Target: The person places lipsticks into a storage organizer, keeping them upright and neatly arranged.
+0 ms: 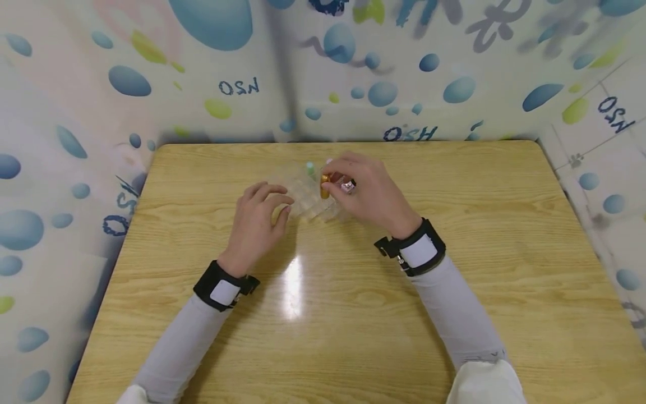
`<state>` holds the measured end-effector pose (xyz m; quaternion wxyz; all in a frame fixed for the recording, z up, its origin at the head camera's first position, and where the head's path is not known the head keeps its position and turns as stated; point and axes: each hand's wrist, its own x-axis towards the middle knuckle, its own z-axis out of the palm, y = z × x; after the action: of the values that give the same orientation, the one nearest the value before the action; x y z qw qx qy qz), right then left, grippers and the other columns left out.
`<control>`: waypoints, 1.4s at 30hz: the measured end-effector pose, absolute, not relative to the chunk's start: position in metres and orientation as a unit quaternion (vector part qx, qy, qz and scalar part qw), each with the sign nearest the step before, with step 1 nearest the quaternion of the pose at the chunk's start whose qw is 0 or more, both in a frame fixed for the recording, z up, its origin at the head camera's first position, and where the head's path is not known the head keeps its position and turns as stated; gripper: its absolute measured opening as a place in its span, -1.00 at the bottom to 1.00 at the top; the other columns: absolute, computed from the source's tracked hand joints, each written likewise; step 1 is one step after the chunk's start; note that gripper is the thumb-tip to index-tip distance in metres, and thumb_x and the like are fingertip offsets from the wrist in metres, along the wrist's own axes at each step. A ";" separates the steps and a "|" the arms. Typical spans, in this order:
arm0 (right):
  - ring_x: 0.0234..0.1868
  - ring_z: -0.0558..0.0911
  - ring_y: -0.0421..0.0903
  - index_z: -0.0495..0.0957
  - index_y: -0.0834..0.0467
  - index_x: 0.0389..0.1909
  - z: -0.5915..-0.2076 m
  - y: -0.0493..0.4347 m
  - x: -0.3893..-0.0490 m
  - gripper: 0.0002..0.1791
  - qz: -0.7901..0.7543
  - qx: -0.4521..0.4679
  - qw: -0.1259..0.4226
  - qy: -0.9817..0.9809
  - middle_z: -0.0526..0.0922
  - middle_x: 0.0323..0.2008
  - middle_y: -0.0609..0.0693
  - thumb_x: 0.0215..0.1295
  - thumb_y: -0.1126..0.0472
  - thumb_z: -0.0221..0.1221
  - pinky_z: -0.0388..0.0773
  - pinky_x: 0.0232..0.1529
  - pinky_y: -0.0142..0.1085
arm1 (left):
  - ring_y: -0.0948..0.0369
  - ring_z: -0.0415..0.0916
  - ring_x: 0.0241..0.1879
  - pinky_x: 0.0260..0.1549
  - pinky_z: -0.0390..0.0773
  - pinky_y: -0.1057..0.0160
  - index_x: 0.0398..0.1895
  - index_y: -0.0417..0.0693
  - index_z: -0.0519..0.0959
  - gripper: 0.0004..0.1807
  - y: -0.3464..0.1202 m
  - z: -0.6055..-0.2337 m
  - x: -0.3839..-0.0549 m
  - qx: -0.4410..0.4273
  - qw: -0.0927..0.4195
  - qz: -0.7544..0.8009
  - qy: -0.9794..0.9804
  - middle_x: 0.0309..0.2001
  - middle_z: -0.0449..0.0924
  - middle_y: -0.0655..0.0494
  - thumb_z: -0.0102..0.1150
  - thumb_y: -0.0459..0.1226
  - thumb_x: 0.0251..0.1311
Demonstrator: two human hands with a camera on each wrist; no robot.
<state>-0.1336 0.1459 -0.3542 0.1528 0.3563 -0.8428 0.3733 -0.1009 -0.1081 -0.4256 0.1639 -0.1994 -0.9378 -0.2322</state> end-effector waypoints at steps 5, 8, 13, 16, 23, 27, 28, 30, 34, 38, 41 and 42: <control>-0.34 0.69 -0.13 0.77 0.22 -0.13 -0.350 0.139 -0.145 -0.82 0.358 0.364 0.161 -0.845 0.77 -0.22 0.04 0.28 0.28 0.36 0.64 -0.30 -0.24 | -0.18 0.40 0.34 0.22 0.44 -0.24 -0.14 -0.07 0.79 -0.84 -0.107 -0.423 -0.101 -0.196 0.164 -0.223 -0.941 0.09 0.68 -0.02 0.24 -0.29 0.36; -0.35 0.68 -0.11 0.77 0.21 -0.18 -0.350 0.136 -0.153 -0.86 0.347 0.366 0.165 -0.847 0.76 -0.26 0.02 0.30 0.27 0.35 0.64 -0.30 -0.25 | -0.18 0.40 0.34 0.22 0.45 -0.25 -0.15 -0.06 0.79 -0.84 -0.107 -0.422 -0.102 -0.195 0.161 -0.221 -0.942 0.09 0.68 -0.02 0.25 -0.27 0.36; -0.35 0.71 -0.07 0.77 0.24 -0.20 -0.352 0.132 -0.166 -0.86 0.332 0.364 0.161 -0.855 0.74 -0.30 0.05 0.30 0.26 0.35 0.67 -0.30 -0.18 | -0.17 0.40 0.34 0.20 0.47 -0.24 -0.16 -0.06 0.79 -0.84 -0.107 -0.422 -0.103 -0.193 0.160 -0.217 -0.943 0.09 0.68 -0.01 0.23 -0.27 0.37; -0.33 0.73 -0.05 0.77 0.26 -0.19 -0.353 0.130 -0.173 -0.84 0.330 0.358 0.152 -0.860 0.76 -0.27 0.08 0.31 0.25 0.35 0.71 -0.27 -0.12 | -0.17 0.42 0.33 0.20 0.49 -0.21 -0.17 -0.06 0.79 -0.83 -0.107 -0.421 -0.104 -0.197 0.167 -0.210 -0.943 0.08 0.68 -0.01 0.22 -0.27 0.37; -0.28 0.75 -0.02 0.78 0.25 -0.16 -0.357 0.129 -0.181 -0.83 0.329 0.335 0.133 -0.873 0.77 -0.24 0.09 0.30 0.26 0.36 0.72 -0.21 -0.09 | -0.12 0.50 0.26 0.22 0.51 -0.16 -0.19 -0.07 0.80 -0.84 -0.106 -0.420 -0.105 -0.208 0.187 -0.206 -0.938 0.02 0.72 -0.04 0.25 -0.26 0.36; -0.28 0.73 -0.03 0.78 0.26 -0.16 -0.360 0.129 -0.184 -0.83 0.331 0.329 0.125 -0.876 0.76 -0.25 0.08 0.29 0.26 0.37 0.71 -0.20 -0.08 | -0.12 0.49 0.26 0.23 0.51 -0.15 -0.19 -0.07 0.80 -0.83 -0.106 -0.419 -0.105 -0.208 0.184 -0.207 -0.938 0.02 0.72 -0.04 0.24 -0.26 0.37; -0.28 0.73 -0.03 0.78 0.26 -0.16 -0.361 0.129 -0.184 -0.83 0.331 0.328 0.121 -0.876 0.75 -0.26 0.08 0.29 0.26 0.37 0.70 -0.20 -0.08 | -0.12 0.49 0.26 0.23 0.51 -0.15 -0.19 -0.07 0.80 -0.83 -0.106 -0.419 -0.105 -0.208 0.183 -0.206 -0.938 0.02 0.72 -0.04 0.24 -0.26 0.37; -0.27 0.71 -0.04 0.78 0.24 -0.17 -0.364 0.129 -0.185 -0.84 0.330 0.325 0.111 -0.879 0.74 -0.27 0.07 0.30 0.25 0.37 0.69 -0.19 -0.08 | -0.09 0.51 0.25 0.28 0.47 -0.13 -0.19 -0.08 0.81 -0.83 -0.107 -0.420 -0.105 -0.208 0.179 -0.206 -0.939 0.02 0.73 -0.04 0.24 -0.26 0.37; -0.24 0.67 -0.06 0.78 0.19 -0.16 -0.372 0.127 -0.186 -0.85 0.319 0.312 0.083 -0.891 0.72 -0.27 0.02 0.32 0.23 0.35 0.65 -0.18 -0.12 | -0.02 0.54 0.21 0.36 0.41 -0.08 -0.18 -0.08 0.82 -0.82 -0.108 -0.421 -0.105 -0.207 0.170 -0.203 -0.942 0.01 0.74 -0.02 0.24 -0.26 0.36; -0.24 0.66 -0.09 0.78 0.18 -0.15 -0.377 0.126 -0.186 -0.83 0.309 0.309 0.073 -0.896 0.72 -0.25 0.00 0.31 0.21 0.36 0.63 -0.18 -0.16 | 0.00 0.56 0.20 0.36 0.41 -0.06 -0.19 -0.09 0.83 -0.82 -0.109 -0.422 -0.104 -0.205 0.167 -0.206 -0.942 0.01 0.75 0.00 0.26 -0.26 0.35; -0.25 0.67 -0.10 0.78 0.19 -0.14 -0.378 0.125 -0.186 -0.82 0.311 0.315 0.077 -0.893 0.74 -0.24 0.01 0.30 0.22 0.37 0.65 -0.19 -0.18 | 0.00 0.57 0.19 0.35 0.43 -0.06 -0.20 -0.09 0.84 -0.82 -0.109 -0.422 -0.104 -0.205 0.170 -0.210 -0.941 0.00 0.75 0.00 0.27 -0.26 0.34; -0.25 0.67 -0.10 0.78 0.20 -0.14 -0.378 0.125 -0.186 -0.82 0.313 0.316 0.077 -0.892 0.74 -0.23 0.01 0.30 0.23 0.37 0.65 -0.19 -0.18 | 0.01 0.57 0.18 0.36 0.42 -0.05 -0.20 -0.09 0.84 -0.82 -0.110 -0.422 -0.104 -0.206 0.171 -0.211 -0.940 0.00 0.76 0.00 0.27 -0.26 0.34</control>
<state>-0.1860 0.1247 -0.3783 0.0767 0.3158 -0.8924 0.3131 -0.1038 -0.1096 -0.4223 0.1707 -0.2059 -0.9401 -0.2112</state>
